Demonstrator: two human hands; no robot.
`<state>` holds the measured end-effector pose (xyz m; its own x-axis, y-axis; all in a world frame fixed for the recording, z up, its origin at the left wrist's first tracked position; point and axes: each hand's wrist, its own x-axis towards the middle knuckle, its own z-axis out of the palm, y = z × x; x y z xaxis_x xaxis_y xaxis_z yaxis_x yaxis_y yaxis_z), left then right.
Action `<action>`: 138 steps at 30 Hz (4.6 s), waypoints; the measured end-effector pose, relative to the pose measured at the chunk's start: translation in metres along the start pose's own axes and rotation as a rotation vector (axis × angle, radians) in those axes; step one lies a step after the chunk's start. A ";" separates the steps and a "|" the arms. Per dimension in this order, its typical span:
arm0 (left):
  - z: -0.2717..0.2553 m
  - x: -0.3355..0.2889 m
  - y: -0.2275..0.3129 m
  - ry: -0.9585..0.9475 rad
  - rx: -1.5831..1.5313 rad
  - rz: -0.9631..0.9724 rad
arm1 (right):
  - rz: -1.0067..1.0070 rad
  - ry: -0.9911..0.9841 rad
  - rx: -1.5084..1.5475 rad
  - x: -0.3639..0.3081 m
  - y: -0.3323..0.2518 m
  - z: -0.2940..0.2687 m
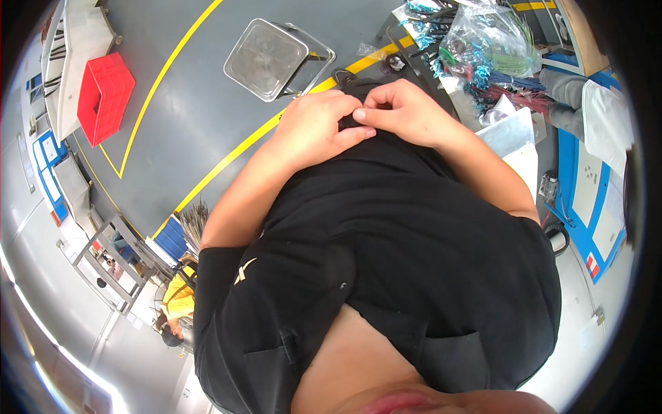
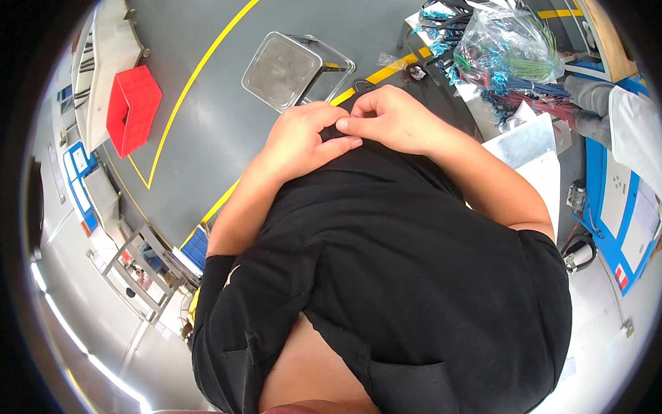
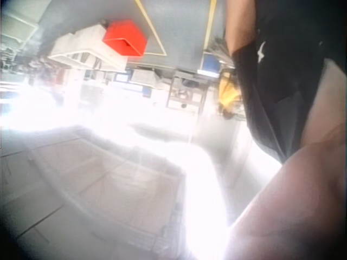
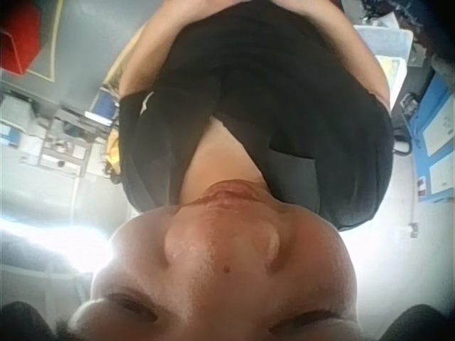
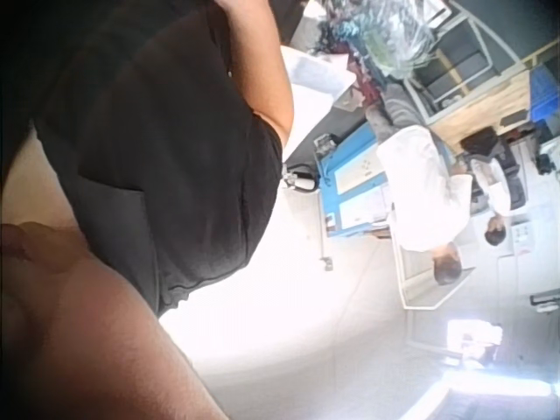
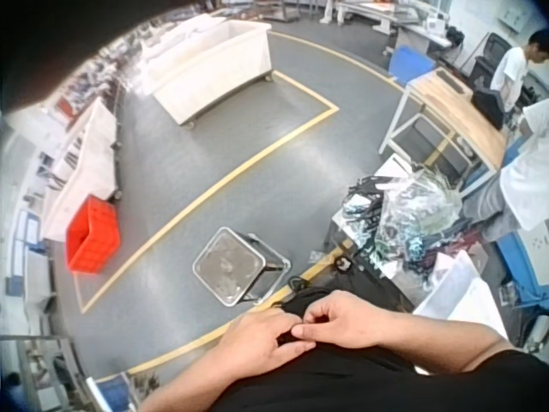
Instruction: The person adjusts their head-mounted camera, then handles green and blue cables on a workbench. They pick up spools of thread and manipulate a black cable, possibly threading it. The person then uses a utility knife to cut the ends of the green cables.
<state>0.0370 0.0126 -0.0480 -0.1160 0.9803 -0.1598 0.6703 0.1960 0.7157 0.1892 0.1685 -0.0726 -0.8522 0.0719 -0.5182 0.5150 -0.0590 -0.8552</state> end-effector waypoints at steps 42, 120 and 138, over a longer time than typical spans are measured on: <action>-0.023 -0.024 -0.048 -0.087 -1.275 -0.599 | -0.121 0.103 0.910 -0.018 0.036 -0.048; -0.023 -0.034 0.002 0.451 -0.994 -0.241 | -0.869 0.437 -0.431 0.004 -0.042 0.007; -0.024 -0.030 0.008 0.483 -1.277 -0.265 | -0.443 0.112 -0.115 0.008 -0.054 0.008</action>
<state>0.0284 -0.0142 -0.0213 -0.5471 0.7710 -0.3259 -0.5070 0.0046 0.8619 0.1542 0.1646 -0.0308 -0.9803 0.1725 -0.0961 0.1164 0.1116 -0.9869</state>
